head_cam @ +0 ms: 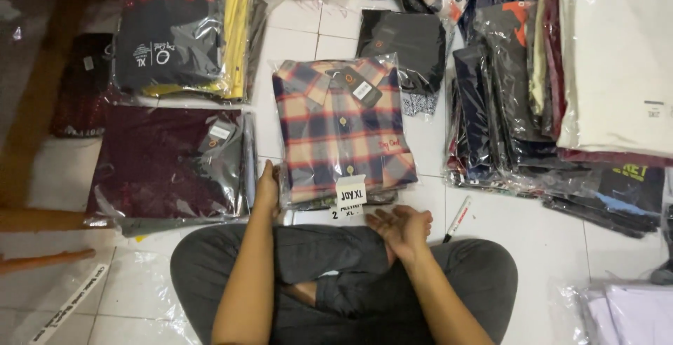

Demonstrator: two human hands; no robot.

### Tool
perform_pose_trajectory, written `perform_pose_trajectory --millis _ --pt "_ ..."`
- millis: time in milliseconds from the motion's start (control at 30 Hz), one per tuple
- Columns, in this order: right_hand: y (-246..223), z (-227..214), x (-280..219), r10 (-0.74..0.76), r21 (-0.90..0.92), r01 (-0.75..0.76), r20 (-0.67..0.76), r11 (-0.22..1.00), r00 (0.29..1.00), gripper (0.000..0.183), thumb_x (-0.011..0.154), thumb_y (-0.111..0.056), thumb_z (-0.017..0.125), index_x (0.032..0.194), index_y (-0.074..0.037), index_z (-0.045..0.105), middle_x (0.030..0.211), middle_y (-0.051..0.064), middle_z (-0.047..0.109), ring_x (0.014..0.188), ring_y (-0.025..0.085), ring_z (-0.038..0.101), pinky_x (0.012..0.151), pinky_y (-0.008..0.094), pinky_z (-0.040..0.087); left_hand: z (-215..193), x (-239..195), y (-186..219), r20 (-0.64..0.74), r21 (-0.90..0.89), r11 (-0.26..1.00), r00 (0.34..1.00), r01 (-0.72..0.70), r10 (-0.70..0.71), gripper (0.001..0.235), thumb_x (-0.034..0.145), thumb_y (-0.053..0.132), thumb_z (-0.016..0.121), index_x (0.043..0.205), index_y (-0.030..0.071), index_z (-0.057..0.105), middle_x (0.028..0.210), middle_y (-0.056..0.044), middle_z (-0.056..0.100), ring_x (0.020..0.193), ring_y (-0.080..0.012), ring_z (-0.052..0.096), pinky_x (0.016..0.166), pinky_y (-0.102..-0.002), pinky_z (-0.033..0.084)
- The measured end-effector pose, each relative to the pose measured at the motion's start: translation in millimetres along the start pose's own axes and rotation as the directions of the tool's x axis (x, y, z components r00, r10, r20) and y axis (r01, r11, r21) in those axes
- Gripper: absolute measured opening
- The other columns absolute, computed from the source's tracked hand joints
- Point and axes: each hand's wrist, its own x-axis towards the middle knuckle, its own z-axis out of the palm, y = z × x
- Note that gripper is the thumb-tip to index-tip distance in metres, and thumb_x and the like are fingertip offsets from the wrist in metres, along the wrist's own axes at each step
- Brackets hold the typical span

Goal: The person sits on the floor surrounded by packaged shirts, writes on small white labels with a marker, and attaches them to the plastic packaging using clear tape. They handle several shirts, including a plaid shirt and a black shirt, moving them aside or stacking them after labeling.

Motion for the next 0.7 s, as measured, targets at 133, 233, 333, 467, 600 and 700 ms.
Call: perform_pose_trajectory --millis 133,233,333,467,600,700 --pt "20 -17 32 0.062 -0.052 -0.058 0.082 0.997 0.995 0.041 0.076 -0.008 0.039 0.111 0.007 0.022 0.111 0.018 0.023 0.117 0.037 0.027 0.1 0.048 0.023 0 -74 18 0.172 0.906 0.372 0.978 -0.203 0.115 0.05 0.086 0.041 0.031 0.119 0.01 0.05 0.124 -0.014 0.047 0.123 -0.0263 0.036 0.099 -0.048 0.026" --pt "36 -34 64 0.105 -0.05 -0.097 0.194 0.994 0.975 0.037 0.072 -0.014 0.049 0.102 -0.002 0.032 0.107 0.015 0.028 0.112 0.037 0.03 0.097 0.056 0.024 7 -87 11 0.037 0.433 0.901 0.999 -0.015 -0.001 0.036 0.083 0.014 0.04 0.115 0.004 0.052 0.078 -0.01 0.056 0.049 -0.01 0.039 0.043 -0.022 0.029" --pt "49 -39 84 0.056 -0.039 -0.049 0.221 0.998 0.974 0.035 0.077 -0.016 0.049 0.104 -0.003 0.031 0.108 0.017 0.028 0.114 0.035 0.031 0.099 0.054 0.026 10 -96 19 0.096 0.289 0.957 0.995 -0.01 -0.019 0.048 0.079 0.024 0.055 0.117 -0.004 0.046 0.114 -0.031 0.045 0.108 -0.046 0.045 0.08 -0.053 0.044" --pt "48 -35 77 -0.013 -0.169 0.055 0.237 0.984 0.971 0.035 0.084 -0.016 0.047 0.112 0.004 0.037 0.112 0.02 0.032 0.115 0.037 0.034 0.097 0.052 0.031 18 -98 18 0.038 0.438 0.897 0.998 -0.055 0.043 0.047 0.084 0.019 0.045 0.123 -0.006 0.039 0.115 -0.033 0.043 0.105 -0.0452 0.047 0.076 -0.049 0.048" --pt "50 -30 85 -0.051 -0.286 0.121 0.24 0.951 0.969 0.034 0.089 -0.017 0.045 0.113 0.006 0.04 0.111 0.019 0.04 0.109 0.034 0.042 0.094 0.05 0.036 24 -102 32 -0.023 0.491 0.86 0.985 -0.139 0.172 0.042 0.084 0.026 0.044 0.121 0.006 0.046 0.111 -0.023 0.052 0.104 -0.0386 0.05 0.072 -0.043 0.051" --pt "47 -32 115 -0.058 -0.328 0.136 0.236 0.935 0.97 0.034 0.088 -0.021 0.049 0.109 0.005 0.045 0.107 0.021 0.045 0.104 0.035 0.048 0.092 0.047 0.039 3 -37 -4 -0.099 0.39 0.899 0.961 -0.202 0.259 0.042 0.085 0.036 0.041 0.116 0.01 0.053 0.104 -0.022 0.057 0.098 -0.0365 0.053 0.066 -0.041 0.051"
